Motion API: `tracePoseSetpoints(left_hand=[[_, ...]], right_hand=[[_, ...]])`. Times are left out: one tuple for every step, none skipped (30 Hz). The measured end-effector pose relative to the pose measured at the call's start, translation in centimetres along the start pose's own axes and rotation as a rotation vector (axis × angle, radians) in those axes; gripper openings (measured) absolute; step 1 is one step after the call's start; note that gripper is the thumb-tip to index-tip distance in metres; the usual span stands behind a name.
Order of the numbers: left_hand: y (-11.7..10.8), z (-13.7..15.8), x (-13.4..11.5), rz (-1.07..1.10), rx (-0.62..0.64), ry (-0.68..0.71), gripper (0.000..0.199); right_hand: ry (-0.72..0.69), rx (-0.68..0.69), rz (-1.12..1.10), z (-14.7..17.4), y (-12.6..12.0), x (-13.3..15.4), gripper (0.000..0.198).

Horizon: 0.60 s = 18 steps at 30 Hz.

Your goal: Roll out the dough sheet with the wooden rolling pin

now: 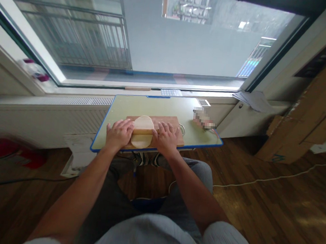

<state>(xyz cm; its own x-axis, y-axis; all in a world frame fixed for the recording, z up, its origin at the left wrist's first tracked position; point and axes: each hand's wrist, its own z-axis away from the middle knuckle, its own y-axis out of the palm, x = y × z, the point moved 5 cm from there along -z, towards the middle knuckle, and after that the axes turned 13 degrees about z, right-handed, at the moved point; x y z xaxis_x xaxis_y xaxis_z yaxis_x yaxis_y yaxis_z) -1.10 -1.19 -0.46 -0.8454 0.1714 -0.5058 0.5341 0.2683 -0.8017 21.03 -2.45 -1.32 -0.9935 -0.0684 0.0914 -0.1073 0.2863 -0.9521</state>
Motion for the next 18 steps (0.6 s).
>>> tracePoseSetpoints(left_hand=[[0.0, -0.2, 0.0, -0.005, -0.002, 0.003, 0.049], [0.0, -0.4, 0.0, -0.010, -0.001, 0.006, 0.049], [0.1, -0.6, 0.0, -0.015, 0.001, 0.008, 0.049], [0.1, -0.8, 0.0, -0.019, 0.002, 0.009, 0.049], [0.0, -1.0, 0.0, -0.023, 0.000, 0.009, 0.049], [0.0, -1.1, -0.1, -0.027, -0.002, 0.008, 0.048], [0.0, -1.3, -0.1, -0.032, -0.004, 0.008, 0.048], [0.0, -1.4, -0.2, -0.037, -0.005, 0.008, 0.048], [0.0, -1.6, -0.2, -0.042, -0.007, 0.010, 0.047], [0.0, -1.7, -0.2, -0.046, -0.009, 0.014, 0.047], [0.0, -1.8, -0.3, -0.050, -0.012, 0.017, 0.047], [0.0, -1.8, -0.3, -0.053, -0.015, 0.021, 0.047], [0.0, -1.8, -0.2, -0.054, -0.016, 0.023, 0.046], [0.0, -1.8, -0.2, -0.054, -0.014, 0.026, 0.047], [0.0, -1.8, -0.2, -0.054, -0.010, 0.028, 0.047], [0.1, -1.6, -0.1, -0.052, -0.007, 0.030, 0.047], [0.1, -1.4, -0.1, -0.048, -0.005, 0.032, 0.047], [0.0, -1.2, -0.1, -0.042, -0.005, 0.036, 0.048]], right_hand=[[0.005, 0.002, 0.002, -0.2, 0.0, 0.0, 0.054], [0.009, 0.003, 0.003, -0.5, 0.0, 0.1, 0.053], [0.011, 0.002, 0.005, -0.7, 0.0, 0.1, 0.052], [0.011, 0.001, 0.007, -0.9, 0.0, 0.2, 0.052], [0.010, 0.000, 0.011, -1.0, 0.0, 0.2, 0.051], [0.008, 0.001, 0.015, -1.2, 0.0, 0.2, 0.050], [0.005, 0.002, 0.019, -1.4, -0.1, 0.2, 0.050], [0.001, 0.006, 0.022, -1.5, -0.1, 0.3, 0.050], [-0.004, 0.011, 0.025, -1.7, -0.2, 0.3, 0.049], [-0.011, 0.016, 0.027, -1.8, -0.2, 0.3, 0.049], [-0.017, 0.020, 0.029, -1.9, -0.2, 0.3, 0.050], [-0.022, 0.023, 0.030, -2.0, -0.3, 0.3, 0.050], [-0.025, 0.027, 0.031, -2.1, -0.2, 0.3, 0.050], [-0.025, 0.030, 0.030, -2.1, -0.2, 0.4, 0.050], [-0.020, 0.032, 0.028, -2.0, -0.1, 0.4, 0.050], [-0.012, 0.031, 0.025, -1.8, 0.0, 0.3, 0.050], [-0.002, 0.025, 0.022, -1.6, 0.0, 0.3, 0.050], [0.006, 0.015, 0.018, -1.3, 0.0, 0.3, 0.050]])
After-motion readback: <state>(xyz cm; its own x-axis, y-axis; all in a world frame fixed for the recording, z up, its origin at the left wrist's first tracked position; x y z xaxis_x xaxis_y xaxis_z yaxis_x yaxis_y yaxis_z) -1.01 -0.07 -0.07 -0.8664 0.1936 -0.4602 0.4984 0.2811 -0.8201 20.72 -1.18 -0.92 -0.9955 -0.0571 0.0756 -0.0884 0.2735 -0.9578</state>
